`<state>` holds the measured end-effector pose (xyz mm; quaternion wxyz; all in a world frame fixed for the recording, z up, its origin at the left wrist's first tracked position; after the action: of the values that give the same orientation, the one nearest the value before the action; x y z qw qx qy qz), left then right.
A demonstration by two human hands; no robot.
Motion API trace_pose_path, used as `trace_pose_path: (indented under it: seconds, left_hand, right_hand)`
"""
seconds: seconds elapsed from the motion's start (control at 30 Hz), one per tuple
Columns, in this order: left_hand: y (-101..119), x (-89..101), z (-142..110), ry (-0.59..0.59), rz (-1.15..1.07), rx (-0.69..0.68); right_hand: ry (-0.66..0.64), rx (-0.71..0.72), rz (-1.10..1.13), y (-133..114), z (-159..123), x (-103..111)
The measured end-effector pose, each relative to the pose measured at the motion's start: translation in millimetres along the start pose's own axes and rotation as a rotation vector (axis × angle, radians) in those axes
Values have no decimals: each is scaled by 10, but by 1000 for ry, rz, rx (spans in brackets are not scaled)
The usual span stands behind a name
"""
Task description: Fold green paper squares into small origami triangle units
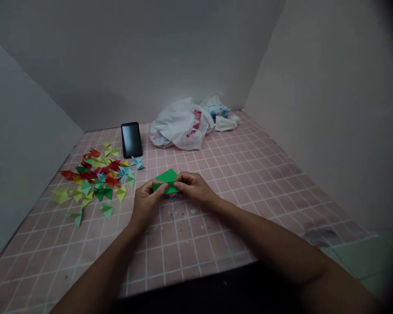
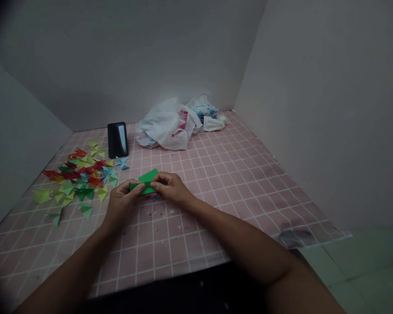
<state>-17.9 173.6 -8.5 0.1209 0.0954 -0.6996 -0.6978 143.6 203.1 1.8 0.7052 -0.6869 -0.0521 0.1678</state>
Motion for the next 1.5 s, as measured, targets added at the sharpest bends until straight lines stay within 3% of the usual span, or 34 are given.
trace_pose_path:
  seconds: [0.13, 0.27, 0.43, 0.63, 0.8, 0.93, 1.07, 1.23, 1.37, 1.5]
  left_hand:
    - [65, -24, -3, -25, 38, -28]
    - [147, -41, 18, -78, 173, -106]
    - [211, -108, -25, -226, 305, -241]
    - [187, -115, -74, -230, 286, -249]
    - [157, -88, -71, -188, 261, -238]
    - [167, -75, -62, -154, 276, -251]
    - [168, -79, -49, -146, 281, -239]
    - [162, -132, -46, -243, 244, -171]
    - [128, -142, -60, -237, 191, -109]
    - [81, -116, -62, -174, 134, -75]
  right_hand:
    - [44, -10, -94, 16, -6, 34]
    - [90, 121, -241, -59, -2, 76]
    - [36, 259, -362, -143, 11, 64]
    - [-51, -75, -66, 64, -2, 9]
    - [-71, -188, 99, 157, 2, -17]
    - [-9, -171, 3, 140, -17, 3]
    - [84, -48, -178, 47, -46, 30]
    - [154, 82, -234, -43, -19, 80]
    - [172, -20, -120, 9, 8, 106]
    - [54, -87, -35, 71, -24, 6]
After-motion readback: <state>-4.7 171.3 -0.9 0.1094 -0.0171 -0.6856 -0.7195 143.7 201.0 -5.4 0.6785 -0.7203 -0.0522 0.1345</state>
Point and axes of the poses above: each hand's wrist, its own z-axis towards the middle knuckle, its own x-axis out of the back of the hand, y = z × x, the point moved 5 cm from there along z, towards the middle knuckle, and after that the axes turned 12 degrees about y, right-handed, at the moved point
